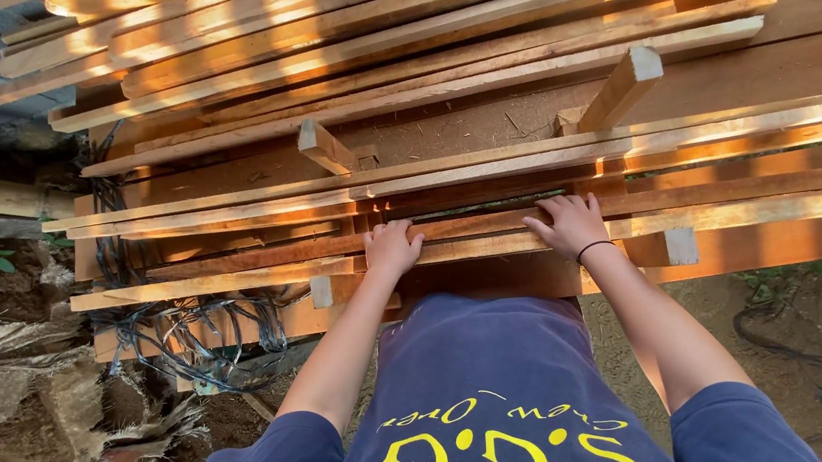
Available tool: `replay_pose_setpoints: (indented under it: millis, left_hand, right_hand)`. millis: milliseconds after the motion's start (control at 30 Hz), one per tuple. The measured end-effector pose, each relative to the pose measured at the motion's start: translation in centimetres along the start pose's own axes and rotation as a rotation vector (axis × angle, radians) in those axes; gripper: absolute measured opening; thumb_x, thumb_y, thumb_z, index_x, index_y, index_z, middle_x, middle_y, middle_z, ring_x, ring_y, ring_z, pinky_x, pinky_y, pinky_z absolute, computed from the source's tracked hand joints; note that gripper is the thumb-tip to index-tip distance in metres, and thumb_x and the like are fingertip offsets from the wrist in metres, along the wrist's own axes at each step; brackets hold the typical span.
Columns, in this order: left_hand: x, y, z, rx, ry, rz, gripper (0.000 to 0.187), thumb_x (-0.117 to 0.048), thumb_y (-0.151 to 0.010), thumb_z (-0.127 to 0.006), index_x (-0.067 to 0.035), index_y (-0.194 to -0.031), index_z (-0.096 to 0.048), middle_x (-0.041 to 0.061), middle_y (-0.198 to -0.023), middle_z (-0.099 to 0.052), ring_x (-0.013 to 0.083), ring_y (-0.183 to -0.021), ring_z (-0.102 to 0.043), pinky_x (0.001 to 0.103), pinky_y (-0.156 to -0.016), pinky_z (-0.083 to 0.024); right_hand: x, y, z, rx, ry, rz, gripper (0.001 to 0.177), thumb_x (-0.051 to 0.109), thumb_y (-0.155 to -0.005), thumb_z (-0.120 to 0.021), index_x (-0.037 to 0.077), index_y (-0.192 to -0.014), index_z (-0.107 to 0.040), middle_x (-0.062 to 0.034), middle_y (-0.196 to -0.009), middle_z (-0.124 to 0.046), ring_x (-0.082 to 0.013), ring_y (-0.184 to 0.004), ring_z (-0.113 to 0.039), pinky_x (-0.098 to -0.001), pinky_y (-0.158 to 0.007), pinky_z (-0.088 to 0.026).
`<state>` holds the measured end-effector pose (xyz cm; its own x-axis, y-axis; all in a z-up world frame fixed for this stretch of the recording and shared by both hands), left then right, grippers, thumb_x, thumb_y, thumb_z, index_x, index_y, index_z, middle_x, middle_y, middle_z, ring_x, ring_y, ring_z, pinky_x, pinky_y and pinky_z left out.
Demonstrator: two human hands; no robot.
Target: Organizing and aligning thin wooden slats on a workbench in a woodworking area.
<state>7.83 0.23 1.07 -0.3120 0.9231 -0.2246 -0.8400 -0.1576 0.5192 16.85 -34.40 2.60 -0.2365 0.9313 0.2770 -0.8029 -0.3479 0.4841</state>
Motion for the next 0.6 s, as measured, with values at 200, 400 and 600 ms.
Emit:
replay_pose_setpoints:
  millis: [200, 400, 600]
  left_hand:
    - [0.5, -1.2, -1.5, -0.005, 0.053, -0.004, 0.052, -0.052, -0.102, -0.05, -0.022, -0.144, -0.057, 0.004, -0.143, -0.06, 0.0302, -0.138, -0.047, 0.058, -0.12, -0.022]
    - [0.0, -2.1, -0.8, -0.152, 0.071, -0.076, 0.046, -0.049, -0.104, -0.049, -0.025, -0.143, -0.057, 0.002, -0.142, -0.061, 0.0278, -0.134, -0.054, 0.056, -0.12, -0.027]
    - [-3.7, 0.3, 2.3, -0.214, -0.109, -0.114, 0.058, -0.046, -0.104, -0.051, -0.01, -0.149, -0.051, 0.016, -0.157, -0.044, 0.0393, -0.143, -0.04, 0.057, -0.118, -0.029]
  right_hand:
    - [0.2, -0.5, 0.0, 0.017, -0.039, -0.054, 0.062, 0.071, -0.105, -0.033, 0.03, -0.144, -0.058, 0.0007, -0.148, -0.06, -0.0273, -0.143, -0.046, -0.0617, -0.125, -0.012]
    - [-0.1, -1.6, 0.4, -0.243, -0.063, 0.032, 0.051, 0.061, -0.105, -0.046, 0.025, -0.136, -0.065, -0.0016, -0.135, -0.067, -0.028, -0.128, -0.059, -0.0563, -0.119, -0.03]
    - [3.3, -0.3, 2.9, -0.569, 0.174, 0.191, 0.056, 0.061, -0.098, -0.055, 0.017, -0.131, -0.067, -0.0041, -0.133, -0.064, -0.0282, -0.125, -0.057, -0.0472, -0.107, -0.041]
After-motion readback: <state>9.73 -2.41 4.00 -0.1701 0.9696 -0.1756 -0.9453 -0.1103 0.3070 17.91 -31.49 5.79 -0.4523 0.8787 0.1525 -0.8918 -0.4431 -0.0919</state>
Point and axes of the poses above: each hand's wrist, its own y-axis away from the middle knuckle, its own z-axis out of the back of the hand, x = y × z, the point moved 5 cm from there along -y, towards the middle knuckle
